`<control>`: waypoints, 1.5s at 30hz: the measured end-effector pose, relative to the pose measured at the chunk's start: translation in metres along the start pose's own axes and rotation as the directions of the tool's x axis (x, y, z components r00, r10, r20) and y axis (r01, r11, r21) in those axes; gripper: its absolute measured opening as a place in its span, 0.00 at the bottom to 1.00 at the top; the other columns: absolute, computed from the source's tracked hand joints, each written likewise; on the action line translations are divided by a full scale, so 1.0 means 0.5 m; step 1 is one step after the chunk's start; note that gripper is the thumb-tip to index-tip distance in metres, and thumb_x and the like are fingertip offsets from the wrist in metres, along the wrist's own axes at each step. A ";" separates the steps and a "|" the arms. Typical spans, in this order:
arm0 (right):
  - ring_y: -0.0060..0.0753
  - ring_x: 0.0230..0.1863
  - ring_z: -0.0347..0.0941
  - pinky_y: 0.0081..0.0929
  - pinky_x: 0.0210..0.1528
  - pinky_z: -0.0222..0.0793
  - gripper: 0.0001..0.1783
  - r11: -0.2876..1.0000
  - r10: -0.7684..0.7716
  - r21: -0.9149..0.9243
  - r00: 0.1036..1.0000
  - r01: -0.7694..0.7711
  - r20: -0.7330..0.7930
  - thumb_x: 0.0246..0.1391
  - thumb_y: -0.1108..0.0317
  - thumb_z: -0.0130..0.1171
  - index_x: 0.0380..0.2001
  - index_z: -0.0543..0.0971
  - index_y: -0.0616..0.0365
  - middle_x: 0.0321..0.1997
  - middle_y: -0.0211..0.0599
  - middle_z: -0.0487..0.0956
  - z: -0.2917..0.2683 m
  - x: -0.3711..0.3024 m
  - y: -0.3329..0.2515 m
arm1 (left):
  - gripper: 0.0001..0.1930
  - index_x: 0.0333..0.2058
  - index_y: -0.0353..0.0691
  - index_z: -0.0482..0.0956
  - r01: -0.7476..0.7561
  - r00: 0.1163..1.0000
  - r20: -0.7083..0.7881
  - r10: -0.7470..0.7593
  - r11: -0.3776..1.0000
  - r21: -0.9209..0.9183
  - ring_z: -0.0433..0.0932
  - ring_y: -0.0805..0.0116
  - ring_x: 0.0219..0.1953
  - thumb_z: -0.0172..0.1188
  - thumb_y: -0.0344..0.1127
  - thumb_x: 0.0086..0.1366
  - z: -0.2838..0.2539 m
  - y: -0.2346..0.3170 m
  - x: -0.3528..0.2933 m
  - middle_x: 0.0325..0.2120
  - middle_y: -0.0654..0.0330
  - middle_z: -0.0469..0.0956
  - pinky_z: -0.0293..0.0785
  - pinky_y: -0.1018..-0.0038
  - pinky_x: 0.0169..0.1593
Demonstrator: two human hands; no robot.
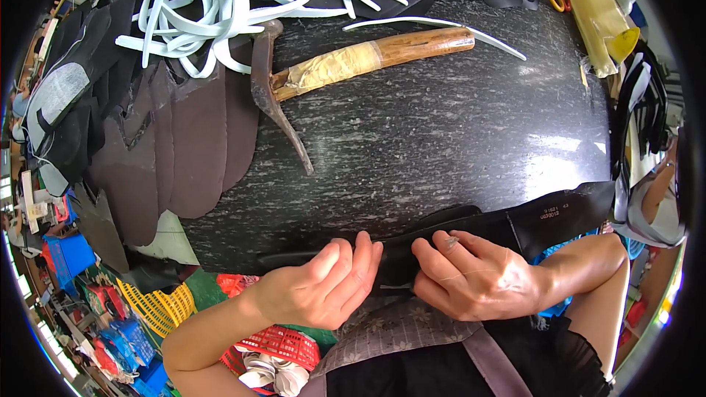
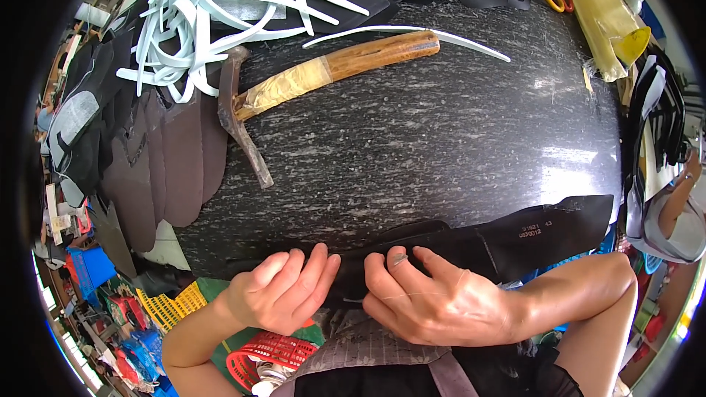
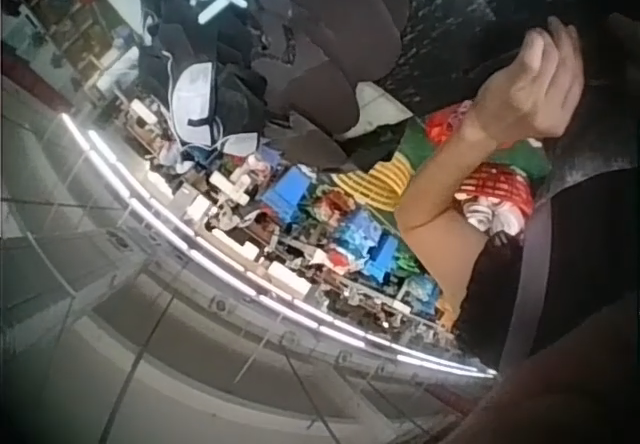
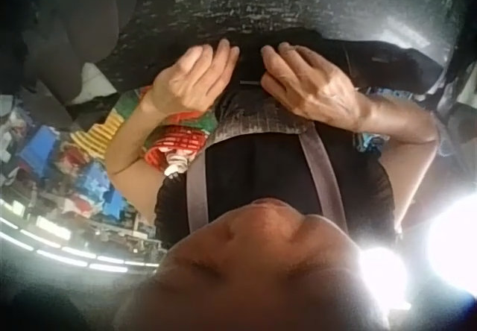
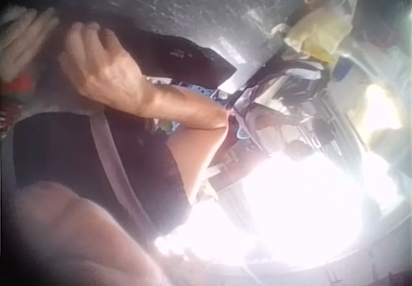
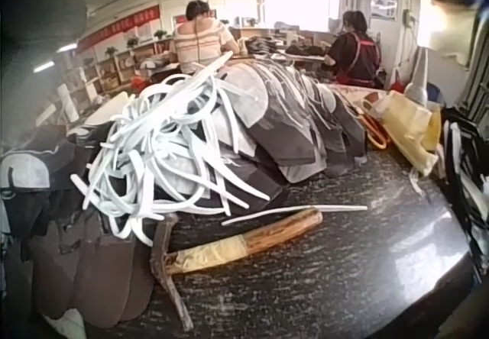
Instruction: The person places reinforcement strips onto shoe pieces, folds the leather edges over the strips by hand, and hammers the folded seams flat with a hammer.
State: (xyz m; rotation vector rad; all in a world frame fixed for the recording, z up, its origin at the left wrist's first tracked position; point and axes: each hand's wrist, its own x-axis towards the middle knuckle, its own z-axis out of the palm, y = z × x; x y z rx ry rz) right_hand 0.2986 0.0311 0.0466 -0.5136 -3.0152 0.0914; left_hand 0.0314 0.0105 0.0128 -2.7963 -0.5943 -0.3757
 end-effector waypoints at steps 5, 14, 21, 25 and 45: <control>0.34 0.48 0.77 0.28 0.53 0.78 0.11 0.973 -0.093 0.208 0.995 0.101 -0.045 0.49 0.62 0.60 0.32 0.82 0.56 0.58 0.47 0.78 0.012 0.000 0.021 | 0.12 0.33 0.33 0.84 0.157 0.982 -0.068 -0.174 0.965 -0.209 0.77 0.71 0.33 0.53 0.35 0.65 0.014 -0.013 -0.008 0.39 0.51 0.84 0.77 0.70 0.50; 0.34 0.49 0.77 0.24 0.53 0.76 0.20 0.996 -0.033 0.086 0.999 0.033 0.000 0.49 0.65 0.59 0.45 0.83 0.63 0.58 0.47 0.78 0.013 0.030 -0.014 | 0.10 0.35 0.38 0.86 0.103 0.994 -0.045 -0.102 0.995 0.009 0.75 0.69 0.34 0.59 0.33 0.57 -0.002 0.001 -0.018 0.44 0.56 0.85 0.69 0.73 0.42; 0.35 0.56 0.76 0.24 0.54 0.76 0.25 0.977 -0.140 0.155 0.989 0.144 -0.039 0.48 0.67 0.58 0.49 0.81 0.69 0.59 0.45 0.78 0.017 0.019 0.024 | 0.10 0.34 0.36 0.81 0.468 0.851 0.068 -0.520 0.695 -0.545 0.75 0.69 0.32 0.61 0.27 0.50 0.005 -0.026 -0.019 0.33 0.62 0.77 0.71 0.74 0.31; 0.35 0.55 0.76 0.25 0.55 0.75 0.26 0.949 -0.225 0.231 0.974 0.215 0.017 0.46 0.68 0.59 0.48 0.81 0.71 0.59 0.44 0.79 0.007 0.000 0.044 | 0.09 0.28 0.37 0.83 -0.132 0.967 -0.205 0.150 0.986 0.100 0.72 0.73 0.30 0.55 0.33 0.55 0.017 0.016 -0.029 0.28 0.63 0.81 0.70 0.77 0.32; 0.20 0.48 0.72 0.14 0.49 0.73 0.26 0.958 -0.191 0.197 0.975 0.209 -0.111 0.46 0.64 0.57 0.53 0.83 0.50 0.67 0.28 0.74 0.048 0.013 0.028 | 0.13 0.40 0.48 0.88 0.233 0.969 -0.068 -0.238 0.970 -0.073 0.71 0.76 0.30 0.60 0.34 0.57 -0.014 0.029 -0.065 0.28 0.70 0.72 0.69 0.71 0.44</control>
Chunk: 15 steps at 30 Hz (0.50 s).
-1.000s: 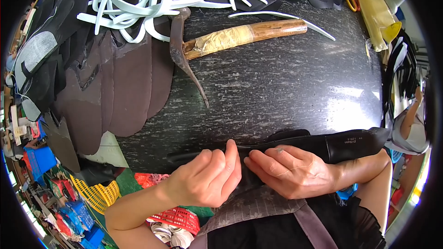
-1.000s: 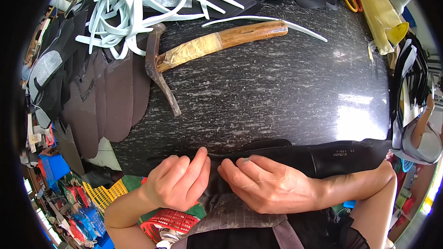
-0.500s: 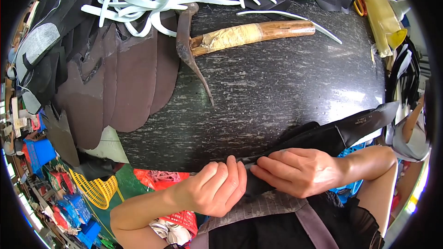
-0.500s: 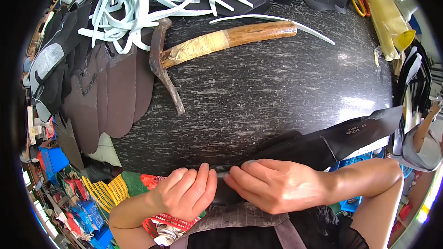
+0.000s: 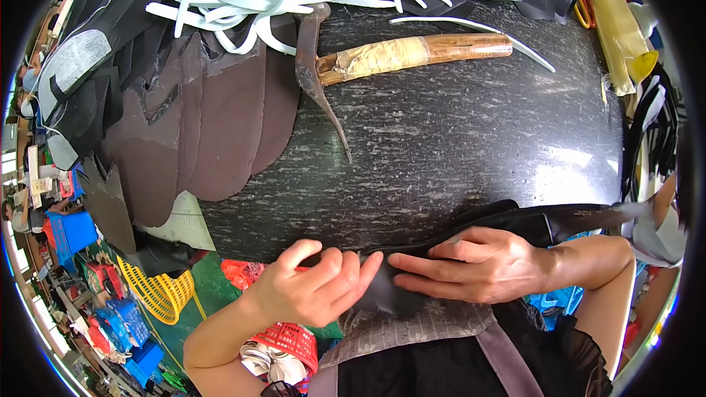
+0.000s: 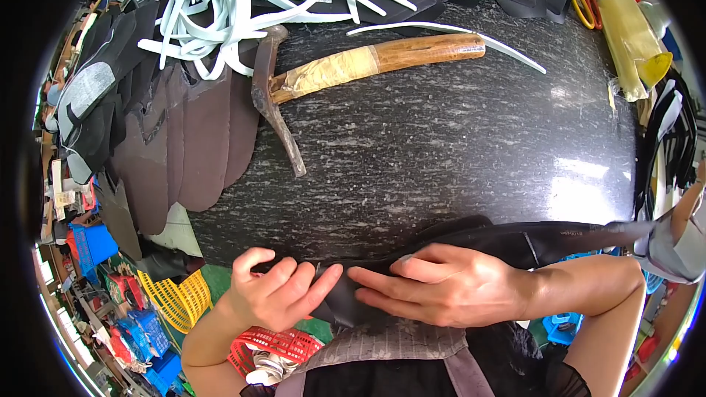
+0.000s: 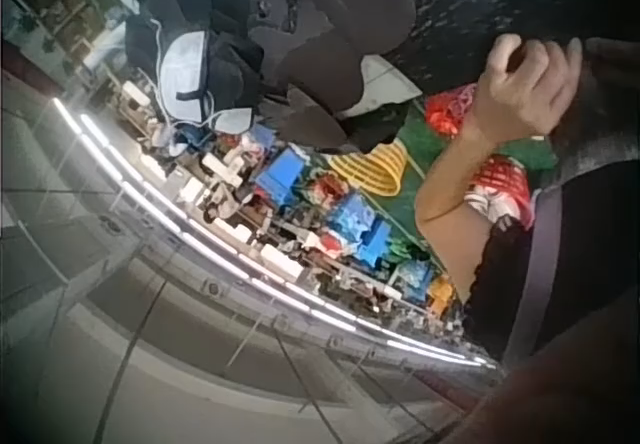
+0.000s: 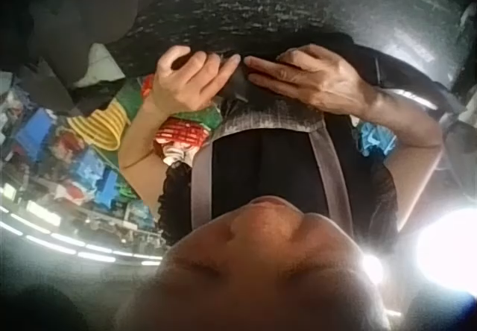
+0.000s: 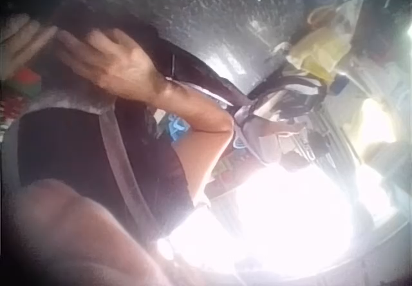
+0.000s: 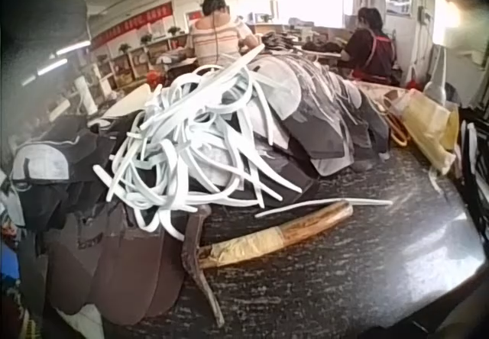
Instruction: The person places reinforcement strips onto shoe pieces, folds the leather edges over the strips by hand, and hammers the folded seams flat with a hammer.
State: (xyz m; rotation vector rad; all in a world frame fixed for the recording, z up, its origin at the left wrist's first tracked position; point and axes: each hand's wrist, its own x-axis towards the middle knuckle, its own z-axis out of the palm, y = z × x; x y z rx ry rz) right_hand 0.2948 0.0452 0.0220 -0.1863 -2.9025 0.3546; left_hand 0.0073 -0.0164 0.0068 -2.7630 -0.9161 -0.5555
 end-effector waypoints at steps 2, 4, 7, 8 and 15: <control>0.21 0.48 0.68 0.17 0.44 0.71 0.30 1.000 0.009 -0.006 0.991 -0.008 0.135 0.49 0.61 0.56 0.59 0.80 0.47 0.72 0.27 0.68 -0.010 0.018 -0.005 | 0.14 0.41 0.48 0.89 0.085 0.994 0.068 -0.081 0.995 -0.049 0.71 0.76 0.30 0.60 0.33 0.57 -0.011 0.004 -0.004 0.28 0.69 0.71 0.70 0.69 0.46; 0.22 0.48 0.66 0.18 0.43 0.69 0.31 1.000 0.009 -0.009 0.990 -0.008 0.143 0.50 0.60 0.55 0.61 0.77 0.47 0.74 0.27 0.66 -0.006 0.015 -0.005 | 0.14 0.41 0.49 0.89 0.076 0.994 0.076 -0.076 0.997 0.010 0.71 0.75 0.30 0.61 0.34 0.56 -0.027 0.003 -0.025 0.28 0.69 0.71 0.71 0.68 0.46; 0.24 0.49 0.65 0.20 0.43 0.67 0.34 1.000 0.010 -0.021 0.989 -0.006 0.150 0.51 0.58 0.55 0.64 0.75 0.47 0.75 0.28 0.64 -0.005 0.014 -0.008 | 0.10 0.35 0.50 0.87 0.125 0.992 -0.026 -0.122 0.975 0.184 0.74 0.74 0.31 0.64 0.34 0.53 -0.023 0.012 -0.041 0.31 0.69 0.73 0.72 0.58 0.50; 0.24 0.50 0.65 0.20 0.44 0.67 0.35 0.999 0.013 -0.034 0.989 -0.008 0.149 0.50 0.58 0.56 0.64 0.74 0.47 0.75 0.28 0.64 -0.005 0.015 -0.009 | 0.09 0.34 0.49 0.87 0.166 0.986 -0.021 -0.165 0.980 0.108 0.75 0.73 0.32 0.64 0.34 0.53 -0.022 0.013 -0.038 0.32 0.68 0.74 0.72 0.56 0.52; 0.25 0.54 0.64 0.24 0.46 0.68 0.33 1.000 0.011 0.007 0.989 -0.012 0.147 0.49 0.56 0.58 0.61 0.78 0.51 0.73 0.28 0.65 -0.006 0.015 -0.011 | 0.11 0.40 0.46 0.87 0.003 0.998 0.068 -0.009 0.996 0.092 0.78 0.71 0.42 0.62 0.36 0.60 -0.025 0.030 -0.026 0.44 0.66 0.80 0.73 0.51 0.55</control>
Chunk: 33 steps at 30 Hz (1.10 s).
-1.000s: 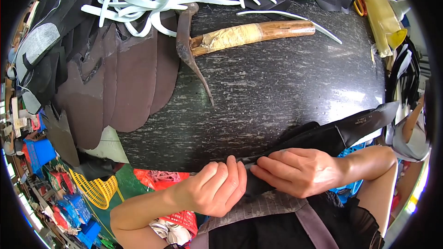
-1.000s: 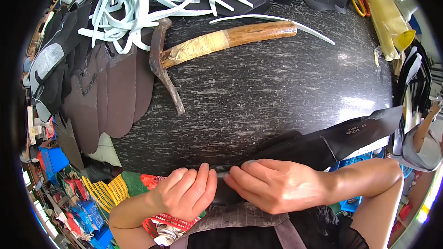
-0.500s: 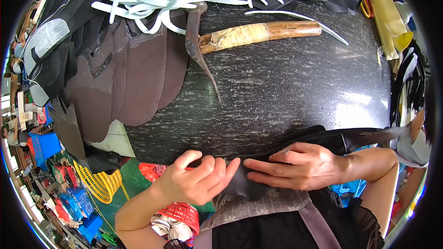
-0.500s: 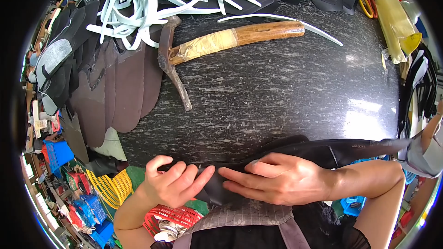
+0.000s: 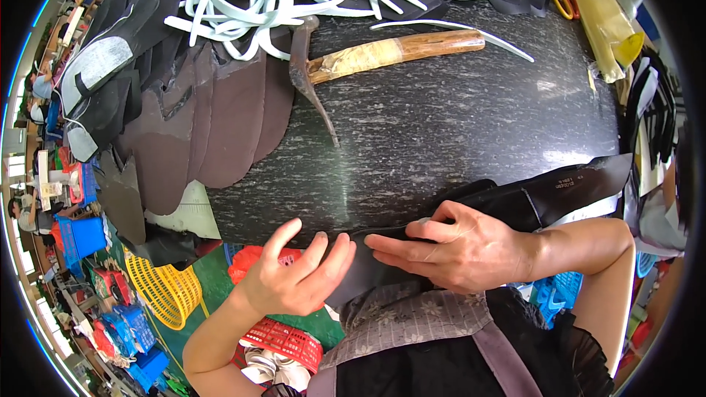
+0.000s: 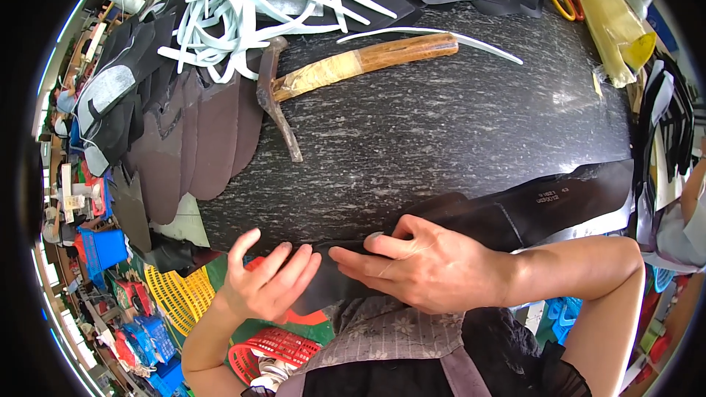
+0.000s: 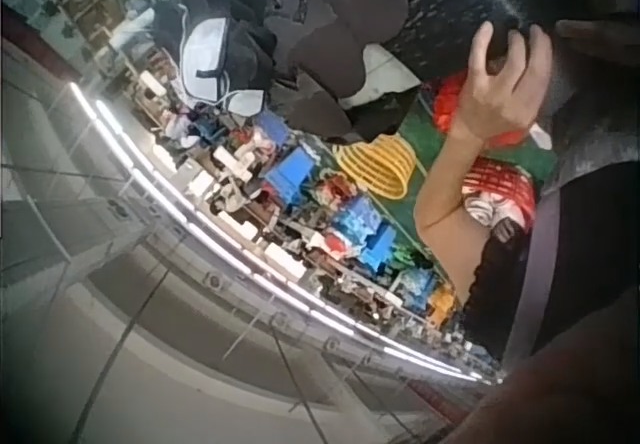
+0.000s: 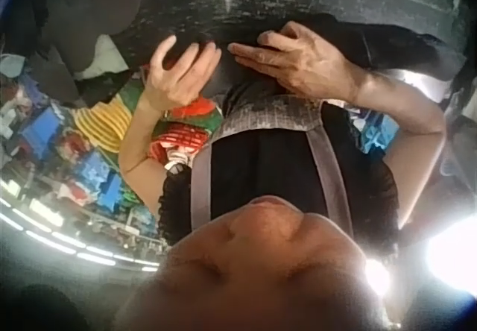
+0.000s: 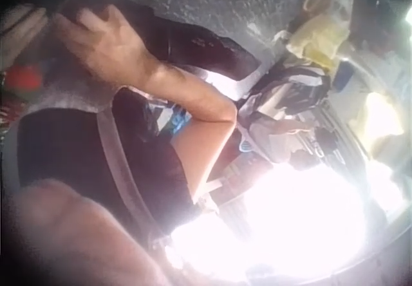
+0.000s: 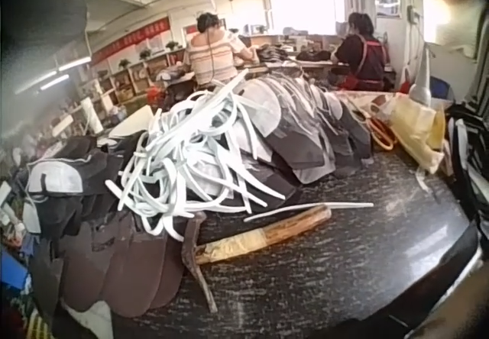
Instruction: The person places reinforcement strips onto shoe pieces, folds the leather edges over the strips by hand, and hammers the folded seams flat with a hammer.
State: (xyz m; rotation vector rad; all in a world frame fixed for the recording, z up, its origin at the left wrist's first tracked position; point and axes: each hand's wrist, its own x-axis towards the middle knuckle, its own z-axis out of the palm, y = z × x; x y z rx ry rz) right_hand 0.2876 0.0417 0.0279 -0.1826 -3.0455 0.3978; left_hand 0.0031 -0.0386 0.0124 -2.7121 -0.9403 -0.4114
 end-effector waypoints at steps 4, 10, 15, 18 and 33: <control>0.28 0.56 0.67 0.26 0.49 0.69 0.29 1.000 -0.003 -0.026 0.998 0.001 -0.067 0.50 0.60 0.57 0.56 0.80 0.57 0.70 0.35 0.69 -0.003 -0.016 0.000 | 0.06 0.35 0.42 0.87 0.085 0.995 0.063 -0.080 0.992 -0.092 0.76 0.71 0.53 0.63 0.32 0.60 -0.018 -0.012 -0.011 0.51 0.69 0.82 0.73 0.49 0.57; 0.39 0.50 0.78 0.31 0.50 0.77 0.23 0.983 0.184 0.045 0.978 -0.180 -0.103 0.36 0.62 0.70 0.37 0.83 0.65 0.52 0.44 0.79 -0.066 -0.112 0.017 | 0.33 0.35 0.24 0.82 0.221 0.956 0.255 -0.142 0.923 -0.316 0.77 0.48 0.57 0.67 0.59 0.52 -0.055 0.044 0.112 0.53 0.40 0.79 0.69 0.52 0.62; 0.37 0.46 0.79 0.28 0.37 0.80 0.15 0.984 0.141 0.123 0.984 -0.127 -0.107 0.39 0.64 0.69 0.30 0.81 0.62 0.45 0.40 0.79 -0.073 -0.100 0.033 | 0.19 0.46 0.23 0.81 0.053 0.988 0.152 -0.002 0.940 -0.336 0.77 0.58 0.51 0.59 0.27 0.56 0.016 0.091 0.183 0.49 0.47 0.78 0.80 0.69 0.53; 0.36 0.41 0.82 0.28 0.29 0.80 0.11 0.982 0.096 0.166 0.994 -0.085 -0.055 0.43 0.67 0.68 0.30 0.79 0.61 0.42 0.39 0.80 -0.084 -0.097 0.057 | 0.20 0.45 0.23 0.81 0.106 0.992 0.112 -0.059 0.870 -0.481 0.78 0.57 0.51 0.61 0.27 0.54 0.029 0.079 0.182 0.49 0.49 0.78 0.81 0.69 0.51; 0.37 0.52 0.76 0.33 0.51 0.73 0.20 0.954 -0.022 0.296 0.998 0.039 -0.060 0.43 0.63 0.68 0.40 0.81 0.61 0.50 0.38 0.78 -0.057 -0.144 0.105 | 0.22 0.48 0.26 0.80 0.135 0.978 0.209 -0.009 0.790 -0.599 0.73 0.59 0.58 0.60 0.29 0.53 0.028 0.054 0.180 0.55 0.53 0.72 0.76 0.67 0.60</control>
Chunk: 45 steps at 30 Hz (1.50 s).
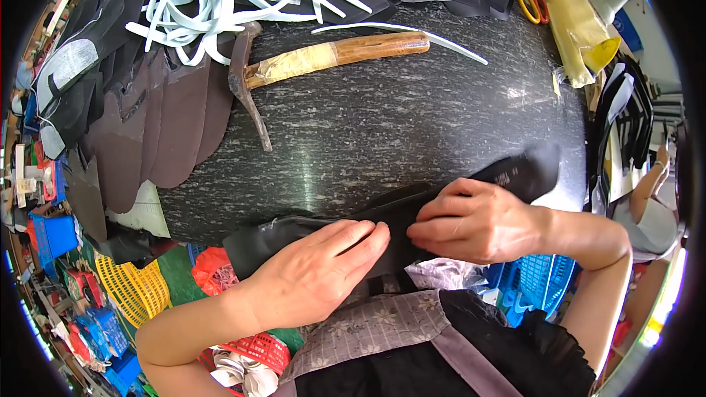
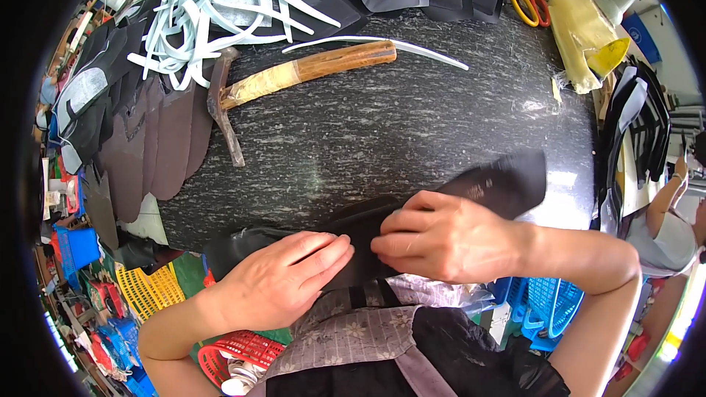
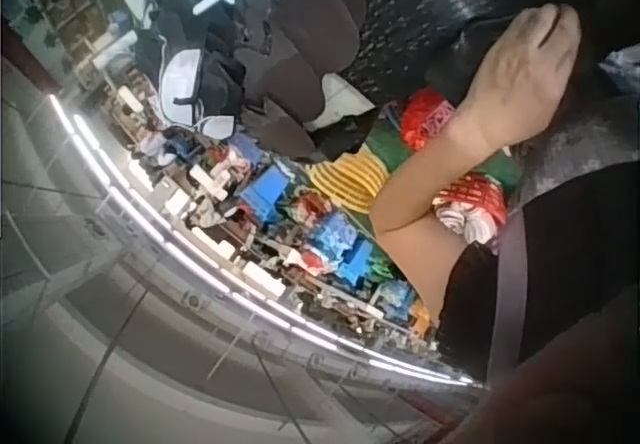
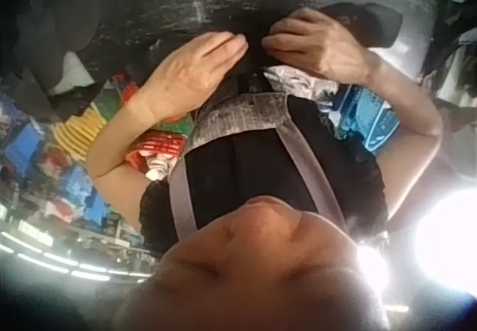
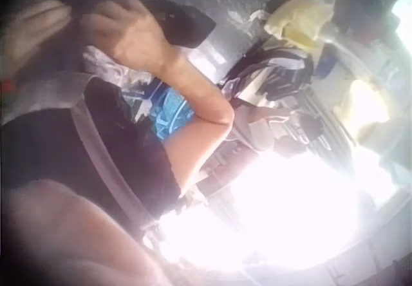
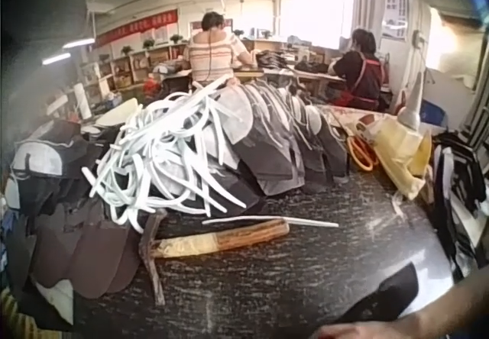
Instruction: The person places reinforcement strips onto shoe pieces, folds the leather edges over the strips by hand, and hammers the folded seams flat with a hammer.
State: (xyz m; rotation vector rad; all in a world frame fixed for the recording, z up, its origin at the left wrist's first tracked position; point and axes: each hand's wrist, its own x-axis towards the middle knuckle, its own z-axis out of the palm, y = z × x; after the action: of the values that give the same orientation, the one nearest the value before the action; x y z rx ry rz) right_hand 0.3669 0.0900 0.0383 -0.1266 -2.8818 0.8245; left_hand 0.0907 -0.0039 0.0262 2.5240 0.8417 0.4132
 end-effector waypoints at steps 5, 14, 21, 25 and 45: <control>0.27 0.52 0.74 0.30 0.52 0.71 0.11 0.904 -0.099 -0.418 0.995 0.090 -0.001 0.45 0.63 0.62 0.33 0.84 0.53 0.52 0.30 0.77 0.019 -0.022 -0.047 | 0.21 0.47 0.29 0.81 -0.247 0.959 0.243 0.144 0.844 0.475 0.68 0.59 0.61 0.56 0.35 0.56 -0.007 0.048 0.046 0.54 0.53 0.73 0.68 0.67 0.65; 0.33 0.63 0.67 0.34 0.58 0.65 0.32 0.786 0.081 -0.588 0.975 -0.190 -0.207 0.55 0.60 0.55 0.66 0.70 0.37 0.74 0.40 0.63 0.074 -0.140 -0.040 | 0.18 0.57 0.38 0.79 -0.344 0.938 0.123 0.325 0.916 0.206 0.73 0.51 0.63 0.56 0.24 0.69 -0.030 0.014 0.042 0.60 0.50 0.75 0.71 0.57 0.66; 0.50 0.61 0.70 0.43 0.62 0.64 0.28 -0.080 0.146 -0.184 0.171 -0.980 -0.974 0.51 0.73 0.62 0.56 0.80 0.40 0.64 0.42 0.74 -0.062 -0.475 -0.039 | 0.10 0.42 0.35 0.85 0.072 0.906 -0.388 0.170 0.840 0.537 0.77 0.45 0.58 0.62 0.29 0.62 -0.099 -0.024 0.079 0.50 0.49 0.81 0.67 0.46 0.62; 0.53 0.71 0.62 0.43 0.72 0.58 0.23 -0.147 0.562 -0.008 -0.077 -0.989 -0.823 0.63 0.61 0.60 0.61 0.79 0.44 0.71 0.47 0.67 -0.005 -0.664 0.029 | 0.20 0.52 0.43 0.82 -0.153 0.970 -0.066 0.235 0.797 0.584 0.71 0.62 0.65 0.59 0.34 0.60 -0.016 -0.048 0.072 0.60 0.57 0.76 0.57 0.47 0.69; 0.52 0.56 0.74 0.43 0.57 0.70 0.17 0.936 -0.341 -0.258 0.803 0.240 -0.489 0.59 0.74 0.57 0.52 0.79 0.59 0.62 0.48 0.73 -0.191 0.590 0.113 | 0.08 0.37 0.39 0.81 0.566 0.809 -0.540 -0.232 0.552 0.612 0.76 0.60 0.52 0.65 0.31 0.58 -0.511 -0.419 -0.222 0.40 0.61 0.81 0.65 0.59 0.64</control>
State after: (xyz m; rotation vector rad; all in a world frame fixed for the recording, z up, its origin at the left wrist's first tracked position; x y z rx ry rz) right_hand 0.0935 0.2227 0.1214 0.0669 -2.3573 0.3818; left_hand -0.2021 0.1574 0.1253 2.8275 2.1218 0.4986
